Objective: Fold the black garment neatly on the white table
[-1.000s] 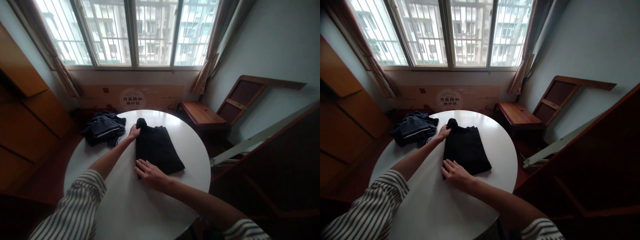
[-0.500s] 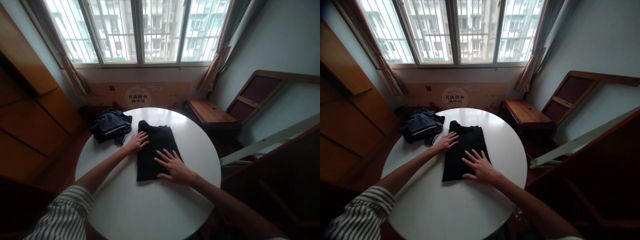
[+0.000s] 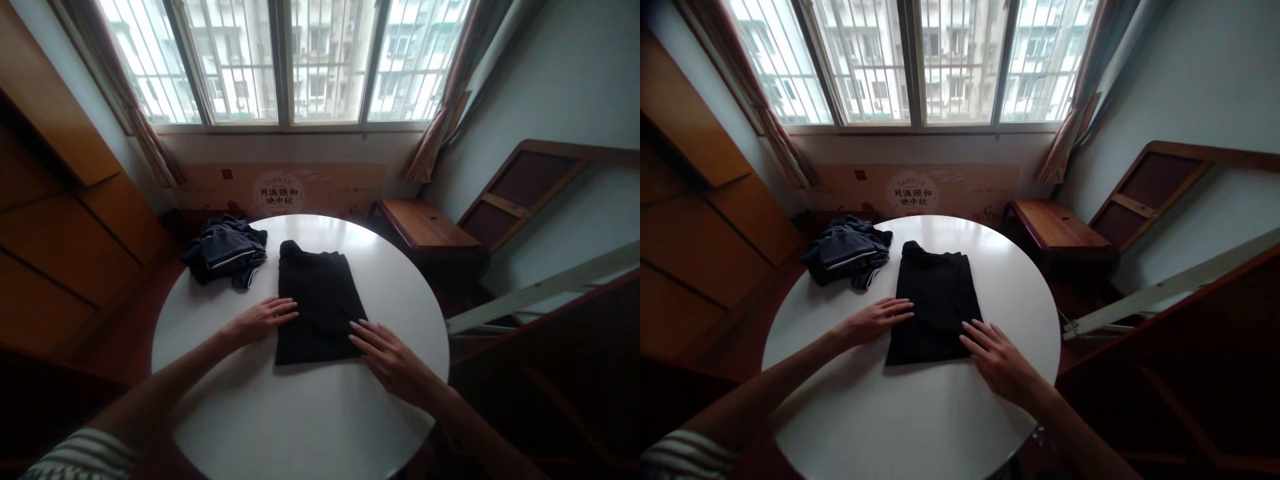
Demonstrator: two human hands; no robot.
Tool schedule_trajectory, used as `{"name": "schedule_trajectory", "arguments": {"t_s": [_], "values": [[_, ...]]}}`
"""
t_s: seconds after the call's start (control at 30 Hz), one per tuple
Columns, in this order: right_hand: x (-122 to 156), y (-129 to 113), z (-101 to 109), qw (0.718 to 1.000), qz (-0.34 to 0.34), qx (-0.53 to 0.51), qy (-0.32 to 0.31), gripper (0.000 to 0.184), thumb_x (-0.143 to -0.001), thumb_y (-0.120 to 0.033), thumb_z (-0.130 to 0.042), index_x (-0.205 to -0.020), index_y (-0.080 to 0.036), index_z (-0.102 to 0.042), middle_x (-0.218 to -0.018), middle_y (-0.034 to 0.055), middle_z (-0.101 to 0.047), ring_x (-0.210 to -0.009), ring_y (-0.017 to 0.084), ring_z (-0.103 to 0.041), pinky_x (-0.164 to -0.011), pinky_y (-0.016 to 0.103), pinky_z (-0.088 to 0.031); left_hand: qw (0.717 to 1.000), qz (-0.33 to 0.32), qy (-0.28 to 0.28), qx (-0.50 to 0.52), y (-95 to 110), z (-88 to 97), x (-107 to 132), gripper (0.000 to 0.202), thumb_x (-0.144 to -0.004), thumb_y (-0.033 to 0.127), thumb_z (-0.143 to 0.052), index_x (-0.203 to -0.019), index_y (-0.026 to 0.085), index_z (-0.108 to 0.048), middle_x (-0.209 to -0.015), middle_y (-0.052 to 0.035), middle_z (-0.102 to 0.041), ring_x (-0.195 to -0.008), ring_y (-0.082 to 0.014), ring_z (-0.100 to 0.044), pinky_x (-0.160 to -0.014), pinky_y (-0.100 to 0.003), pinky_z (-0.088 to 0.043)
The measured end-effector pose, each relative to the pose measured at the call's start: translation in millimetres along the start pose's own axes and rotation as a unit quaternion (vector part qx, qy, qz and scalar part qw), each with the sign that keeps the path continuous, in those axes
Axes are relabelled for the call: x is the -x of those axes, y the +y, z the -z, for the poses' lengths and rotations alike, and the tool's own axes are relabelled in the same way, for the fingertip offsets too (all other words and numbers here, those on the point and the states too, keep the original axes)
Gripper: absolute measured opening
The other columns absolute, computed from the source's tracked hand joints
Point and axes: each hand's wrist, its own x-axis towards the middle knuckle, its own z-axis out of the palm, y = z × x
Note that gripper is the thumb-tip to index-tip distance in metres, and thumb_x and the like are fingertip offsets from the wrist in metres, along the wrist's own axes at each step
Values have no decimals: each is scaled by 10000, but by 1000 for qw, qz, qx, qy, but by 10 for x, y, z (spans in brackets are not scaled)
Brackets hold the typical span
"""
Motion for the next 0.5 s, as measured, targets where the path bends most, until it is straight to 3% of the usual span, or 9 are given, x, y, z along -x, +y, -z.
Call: {"name": "schedule_trajectory", "arguments": {"t_s": [0.1, 0.23, 0.37, 0.5], "values": [[42, 226, 42, 999, 21, -14, 22, 600, -894, -15, -441, -1464, -203, -469, -1508, 101, -473, -1407, 264, -410, -1079, 485, -485, 998, -64, -5, -20, 60, 94, 201, 531, -963, 16, -397, -1445, 224, -483, -1460, -124, -523, -1348, -253, -497, -1111, -467, -431], [-44, 338, -3, 997, 46, -58, 31, 552, -924, -75, -485, -1462, -198, -466, -1449, 108, -540, -1376, 234, -459, -1076, 453, -500, 993, -114, 2, 0, 120, 182, 161, 442, -1001, 87, -420, -1401, 239, -530, -1440, -114, -547, -1348, -238, -500, -1132, -472, -409], [-46, 377, -92, 994, 72, -71, 37, 457, -975, -90, -438, -1416, -177, -519, -1432, 124, -555, -1385, 230, -449, -1059, 446, -516, 990, -120, 7, 72, 214, 75, 69, 345, -1000, 174, -483, -1320, 227, -600, -1387, -117, -596, -1348, -232, -503, -1157, -468, -382], [94, 387, -130, 993, 80, -75, 46, 488, -959, -21, -397, -1404, -170, -530, -1416, 125, -570, -1384, 216, -451, -1041, 414, -534, 975, -76, 77, 195, 328, -99, 161, 294, -982, 216, -530, -1253, 168, -633, -1281, -135, -670, -1302, -229, -552, -1137, -449, -415]]}}
